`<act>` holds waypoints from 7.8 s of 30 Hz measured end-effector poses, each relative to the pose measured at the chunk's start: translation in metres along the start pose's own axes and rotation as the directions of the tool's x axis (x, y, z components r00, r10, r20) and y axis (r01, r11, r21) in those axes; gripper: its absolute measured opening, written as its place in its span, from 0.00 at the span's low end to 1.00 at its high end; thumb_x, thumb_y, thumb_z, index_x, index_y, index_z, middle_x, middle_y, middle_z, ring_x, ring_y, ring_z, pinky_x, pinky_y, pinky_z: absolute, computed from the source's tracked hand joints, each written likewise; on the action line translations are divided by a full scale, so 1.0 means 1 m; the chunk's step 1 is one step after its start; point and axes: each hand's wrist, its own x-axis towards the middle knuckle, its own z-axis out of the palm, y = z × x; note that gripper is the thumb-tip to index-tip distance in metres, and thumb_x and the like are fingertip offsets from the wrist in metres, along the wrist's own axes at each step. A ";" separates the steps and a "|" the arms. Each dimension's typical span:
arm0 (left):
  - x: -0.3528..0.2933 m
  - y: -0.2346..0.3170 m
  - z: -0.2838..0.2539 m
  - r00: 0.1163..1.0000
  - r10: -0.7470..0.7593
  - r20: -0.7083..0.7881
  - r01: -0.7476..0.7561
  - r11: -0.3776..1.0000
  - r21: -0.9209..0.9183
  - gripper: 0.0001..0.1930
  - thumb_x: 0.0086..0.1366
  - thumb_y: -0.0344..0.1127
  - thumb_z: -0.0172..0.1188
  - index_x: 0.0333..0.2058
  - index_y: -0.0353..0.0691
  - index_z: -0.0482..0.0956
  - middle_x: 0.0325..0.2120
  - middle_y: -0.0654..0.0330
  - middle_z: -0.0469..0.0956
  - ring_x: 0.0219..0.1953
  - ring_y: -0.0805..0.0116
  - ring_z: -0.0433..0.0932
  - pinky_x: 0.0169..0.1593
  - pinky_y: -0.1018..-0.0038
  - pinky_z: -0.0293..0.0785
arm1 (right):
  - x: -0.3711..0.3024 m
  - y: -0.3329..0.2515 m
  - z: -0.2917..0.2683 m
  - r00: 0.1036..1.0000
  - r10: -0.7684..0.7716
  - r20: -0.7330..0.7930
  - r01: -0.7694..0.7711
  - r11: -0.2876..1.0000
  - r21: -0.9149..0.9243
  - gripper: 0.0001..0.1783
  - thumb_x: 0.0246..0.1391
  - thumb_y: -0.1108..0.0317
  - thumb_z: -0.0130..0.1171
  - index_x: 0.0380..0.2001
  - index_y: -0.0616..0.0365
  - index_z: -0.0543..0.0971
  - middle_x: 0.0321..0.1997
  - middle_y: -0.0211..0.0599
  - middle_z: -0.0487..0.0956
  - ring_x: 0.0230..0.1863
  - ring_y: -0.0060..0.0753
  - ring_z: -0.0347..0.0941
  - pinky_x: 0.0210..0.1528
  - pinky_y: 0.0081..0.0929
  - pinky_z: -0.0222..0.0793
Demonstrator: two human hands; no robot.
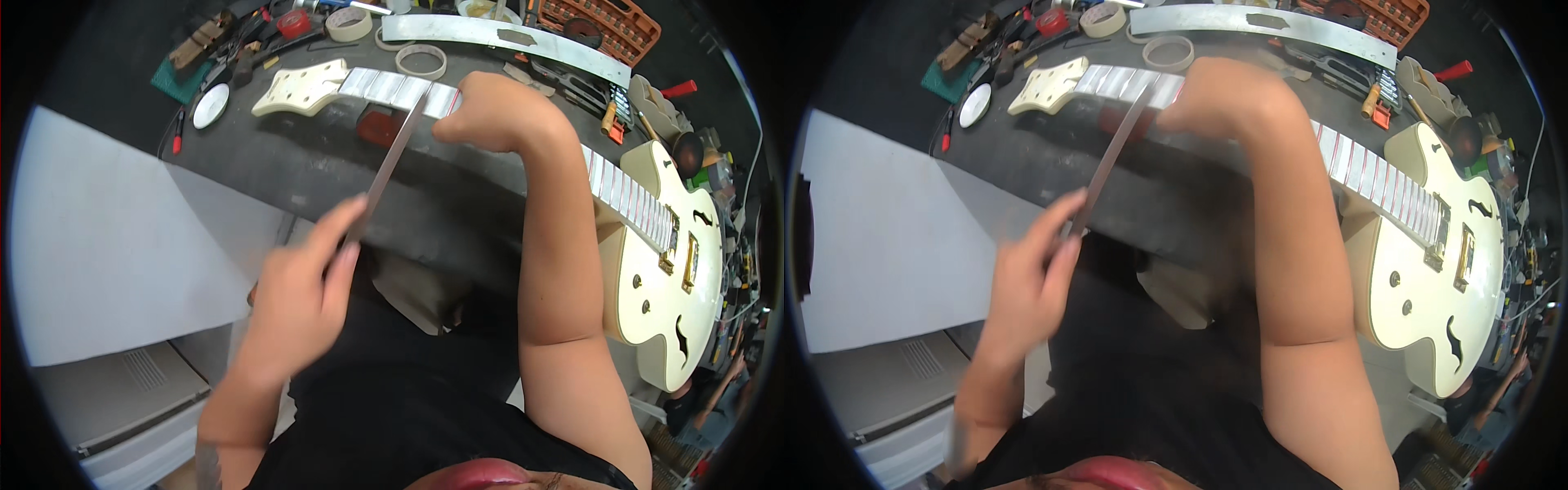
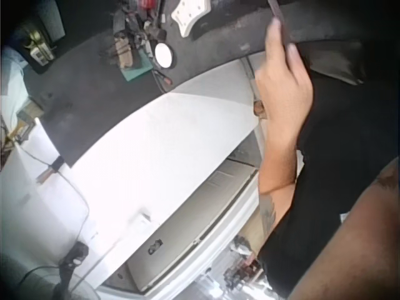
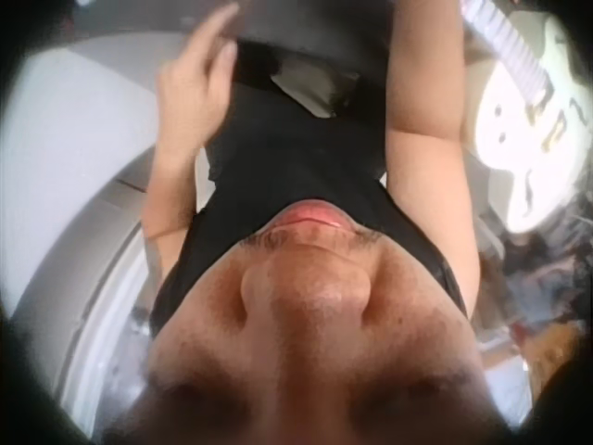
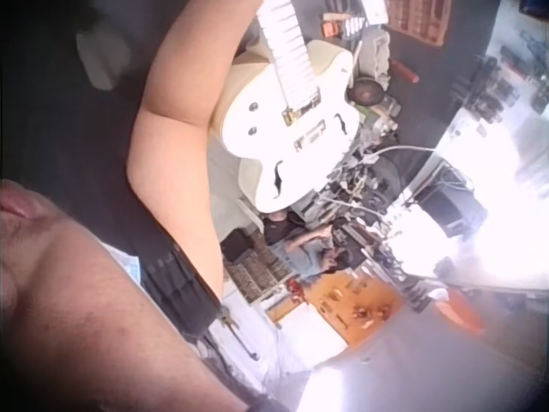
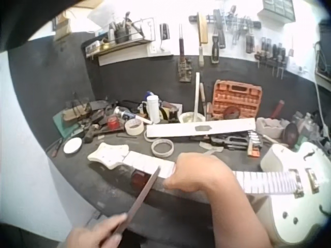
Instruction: The person uses a metal file to smooth the edges of the frets on a guitar neck. They systematically move from one fret to the next, filing the sides of each metal strip while holding the neck steady on a workbench.
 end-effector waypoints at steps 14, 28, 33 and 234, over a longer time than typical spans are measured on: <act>0.008 -0.006 0.008 0.997 0.060 -0.040 -0.061 0.998 -0.001 0.24 0.76 0.26 0.63 0.69 0.40 0.80 0.46 0.38 0.89 0.42 0.32 0.88 0.47 0.52 0.84 | 0.002 0.001 0.006 1.000 -0.017 -0.013 0.017 1.000 0.000 0.28 0.45 0.49 0.70 0.31 0.71 0.86 0.27 0.52 0.85 0.29 0.47 0.81 0.38 0.45 0.79; 0.043 0.012 0.002 0.999 -0.028 0.041 0.029 1.000 -0.007 0.21 0.76 0.27 0.61 0.65 0.37 0.82 0.48 0.38 0.89 0.49 0.34 0.88 0.53 0.51 0.84 | -0.002 -0.003 0.005 1.000 0.016 -0.002 -0.016 1.000 0.002 0.29 0.45 0.49 0.71 0.38 0.69 0.88 0.32 0.54 0.88 0.34 0.50 0.85 0.42 0.44 0.81; -0.004 0.013 -0.010 0.999 -0.038 0.029 0.036 0.998 0.058 0.21 0.75 0.26 0.63 0.65 0.38 0.82 0.47 0.37 0.89 0.47 0.33 0.89 0.51 0.50 0.84 | -0.012 -0.010 -0.002 0.999 0.051 0.003 -0.051 0.999 -0.018 0.30 0.45 0.49 0.71 0.39 0.69 0.89 0.33 0.54 0.88 0.35 0.51 0.86 0.43 0.44 0.81; -0.096 0.035 0.031 0.967 0.131 -0.220 -0.119 0.991 0.067 0.24 0.73 0.26 0.65 0.67 0.37 0.82 0.44 0.47 0.89 0.39 0.49 0.88 0.47 0.59 0.83 | -0.091 0.049 0.123 0.974 -0.025 -0.227 0.227 -0.019 0.974 0.11 0.71 0.62 0.73 0.40 0.56 0.83 0.33 0.31 0.84 0.33 0.26 0.81 0.39 0.26 0.76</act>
